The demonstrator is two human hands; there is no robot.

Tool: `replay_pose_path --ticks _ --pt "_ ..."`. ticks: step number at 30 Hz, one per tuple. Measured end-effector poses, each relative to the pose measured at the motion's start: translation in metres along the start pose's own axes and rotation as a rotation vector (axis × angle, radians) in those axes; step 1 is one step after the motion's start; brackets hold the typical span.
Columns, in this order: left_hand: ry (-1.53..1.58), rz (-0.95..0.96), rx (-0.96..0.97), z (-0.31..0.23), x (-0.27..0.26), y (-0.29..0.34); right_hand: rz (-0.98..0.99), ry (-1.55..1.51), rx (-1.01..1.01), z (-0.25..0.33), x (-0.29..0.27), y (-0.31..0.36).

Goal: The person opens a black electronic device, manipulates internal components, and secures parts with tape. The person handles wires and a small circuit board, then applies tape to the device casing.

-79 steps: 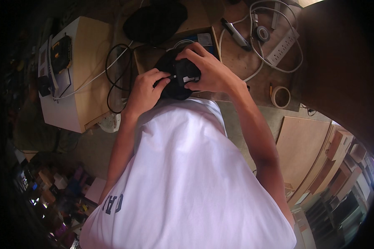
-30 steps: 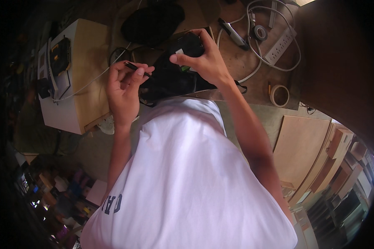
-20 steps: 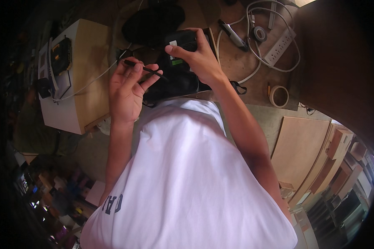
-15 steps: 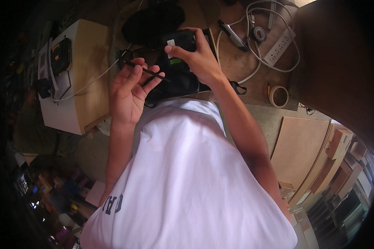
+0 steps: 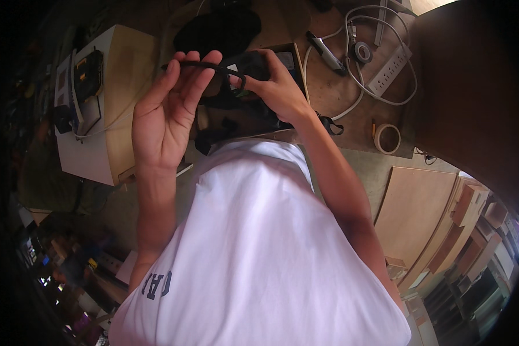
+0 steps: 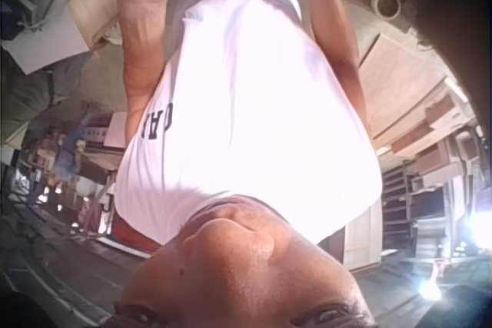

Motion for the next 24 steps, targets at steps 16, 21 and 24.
replay_pose_path --ticks 16,21,24 --pt "-0.54 -0.264 -0.127 0.023 -0.081 0.025 0.085 -0.403 0.213 -0.005 0.021 0.005" --pt "-0.508 -0.251 -0.053 0.005 -0.096 0.028 0.184 -0.074 0.173 -0.003 0.03 0.01" --pt "-0.45 -0.236 -0.03 0.005 -0.099 0.029 0.287 -0.1 0.185 -0.007 0.037 0.012"
Point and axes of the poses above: each hand's wrist, its own y-axis away from the middle knuckle, its own x-axis out of the palm, z = x × y, the point moved 5 cm from there along -y, towards the middle knuckle, and after that the axes turned 4 degrees about -y, right-handed, at the moved point
